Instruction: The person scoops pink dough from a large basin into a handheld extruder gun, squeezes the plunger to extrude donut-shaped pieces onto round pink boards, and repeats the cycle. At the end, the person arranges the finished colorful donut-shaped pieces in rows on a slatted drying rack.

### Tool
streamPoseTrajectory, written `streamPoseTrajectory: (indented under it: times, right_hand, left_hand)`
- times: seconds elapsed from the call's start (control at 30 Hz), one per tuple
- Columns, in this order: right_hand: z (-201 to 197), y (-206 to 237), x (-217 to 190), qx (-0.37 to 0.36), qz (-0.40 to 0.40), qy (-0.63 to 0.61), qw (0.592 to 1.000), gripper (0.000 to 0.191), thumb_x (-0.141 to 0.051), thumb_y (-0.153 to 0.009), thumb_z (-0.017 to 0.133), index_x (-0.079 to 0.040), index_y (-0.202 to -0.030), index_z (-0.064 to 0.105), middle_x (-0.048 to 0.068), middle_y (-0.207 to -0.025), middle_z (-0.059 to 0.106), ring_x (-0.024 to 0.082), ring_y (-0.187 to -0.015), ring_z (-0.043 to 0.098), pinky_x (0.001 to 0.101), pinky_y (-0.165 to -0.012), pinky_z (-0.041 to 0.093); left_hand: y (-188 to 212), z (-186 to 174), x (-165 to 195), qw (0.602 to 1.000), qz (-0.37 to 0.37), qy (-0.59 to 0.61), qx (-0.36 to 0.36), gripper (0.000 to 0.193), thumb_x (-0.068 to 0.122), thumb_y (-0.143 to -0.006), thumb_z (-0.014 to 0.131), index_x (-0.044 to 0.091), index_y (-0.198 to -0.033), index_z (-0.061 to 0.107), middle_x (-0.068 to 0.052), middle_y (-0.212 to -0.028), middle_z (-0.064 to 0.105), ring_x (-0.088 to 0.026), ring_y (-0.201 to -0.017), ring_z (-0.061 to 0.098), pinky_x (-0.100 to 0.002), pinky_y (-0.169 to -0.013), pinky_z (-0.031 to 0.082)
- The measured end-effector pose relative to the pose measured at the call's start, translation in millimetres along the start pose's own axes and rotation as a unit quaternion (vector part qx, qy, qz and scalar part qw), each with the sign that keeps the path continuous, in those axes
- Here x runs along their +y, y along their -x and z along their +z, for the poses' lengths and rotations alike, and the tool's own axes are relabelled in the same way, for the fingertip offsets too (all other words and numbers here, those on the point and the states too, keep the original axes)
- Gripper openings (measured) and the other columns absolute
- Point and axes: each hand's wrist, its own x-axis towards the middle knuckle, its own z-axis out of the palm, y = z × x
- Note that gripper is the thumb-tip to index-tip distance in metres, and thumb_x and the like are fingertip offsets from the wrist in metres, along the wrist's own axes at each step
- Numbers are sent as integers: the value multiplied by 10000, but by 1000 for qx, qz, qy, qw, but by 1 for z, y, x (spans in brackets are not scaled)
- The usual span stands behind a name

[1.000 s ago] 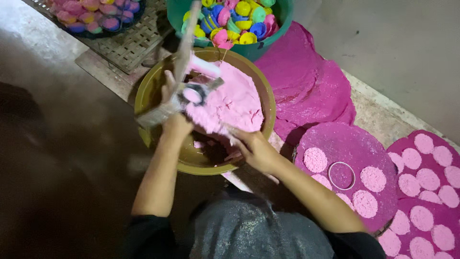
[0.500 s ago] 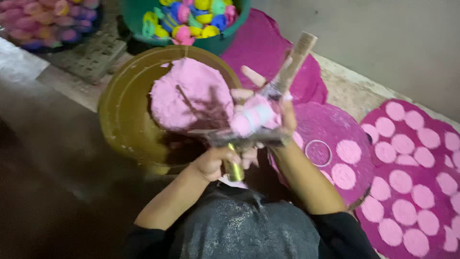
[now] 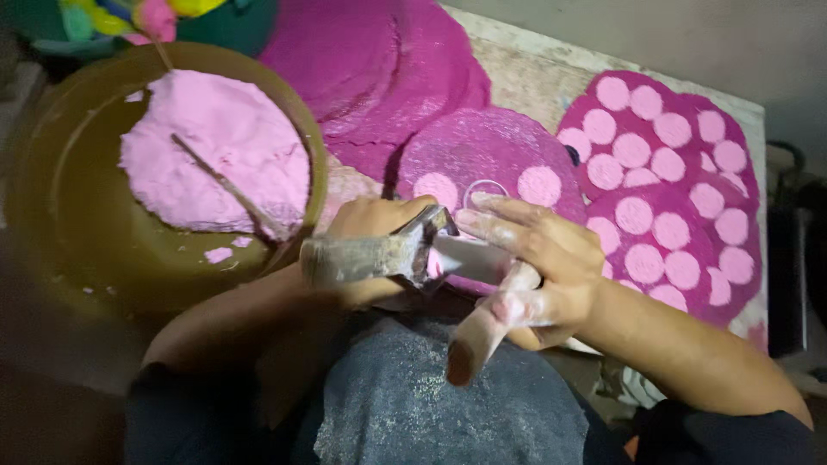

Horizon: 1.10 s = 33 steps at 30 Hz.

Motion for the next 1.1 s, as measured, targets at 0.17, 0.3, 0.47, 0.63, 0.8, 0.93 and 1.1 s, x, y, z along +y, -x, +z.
streamPoseTrajectory:
  times: [0.17, 0.3, 0.47, 0.63, 0.8, 0.93, 1.1]
  right_hand:
    - [-44, 39, -7, -42, 154, 16, 987, 808, -328, -884, 661, -207, -1598, 302, 249, -1442, 513, 380, -1296, 597, 468, -1027, 554]
    - [-110, 97, 8, -174, 470, -265, 824, 1108, -515, -805, 809, -76, -1642, 231, 217, -1627, 382, 327, -1536, 376, 479, -1253, 316]
    - [-112, 191, -2, -177, 631, -375, 656, 1208, -527, -670, 893, 5, -1596, 328, 184, -1526, 487, 311, -1337, 518, 502, -990, 465]
    - [-111, 225, -21, 13, 637, -364, 679, 1185, -556, -681, 846, 27, -1571, 324, 222, -1408, 537, 329, -1298, 581, 479, -1109, 473]
    - [-112, 218, -19, 95, 656, -331, 672, 1175, -539, -693, 842, 41, -1562, 304, 208, -1440, 512, 325, -1316, 551, 472, -1134, 420]
    - [-109, 225, -6, 72, 655, -346, 668, 1153, -614, -734, 813, 35, -1549, 319, 193, -1400, 533, 316, -1299, 557, 460, -1120, 431]
    - [-89, 229, 22, -58, 637, -545, 542, 1110, -816, -857, 572, 80, -1489, 398, 227, -1345, 600, 323, -1237, 619, 453, -1086, 481]
  left_hand:
    - [-54, 46, -24, 990, 80, 79, -81, 335, 249, -866, 690, 128, -1177, 663, -100, -1050, 704, -192, -938, 686, -351, -815, 536]
    - [-121, 76, -61, 881, 89, 432, -172, 322, 173, -924, 613, 101, -1233, 667, -120, -1166, 694, -193, -1040, 676, -320, -890, 541]
    - [-173, 125, -59, 931, 10, 344, -125, 281, 221, -970, 597, 128, -1189, 747, -141, -1314, 640, -245, -1170, 621, -333, -970, 518]
    - [-178, 156, -81, 970, 163, -101, 148, 435, 241, -821, 717, 93, -1229, 723, -172, -1494, 447, -440, -1338, 371, -573, -1026, 388]
    - [-185, 183, -120, 956, 154, -222, 117, 249, 213, -857, 673, 134, -1073, 770, -152, -1568, 383, -459, -1451, 271, -638, -1194, 213]
    - [-189, 174, -131, 965, 124, -223, 59, 281, 281, -909, 653, 146, -1141, 735, -139, -1578, 361, -436, -1460, 250, -637, -1194, 143]
    - [-216, 131, -108, 743, 219, 612, -156, 625, 479, -1037, 607, 7, -1444, 552, -216, -1522, 438, -371, -1401, 366, -562, -1213, 204]
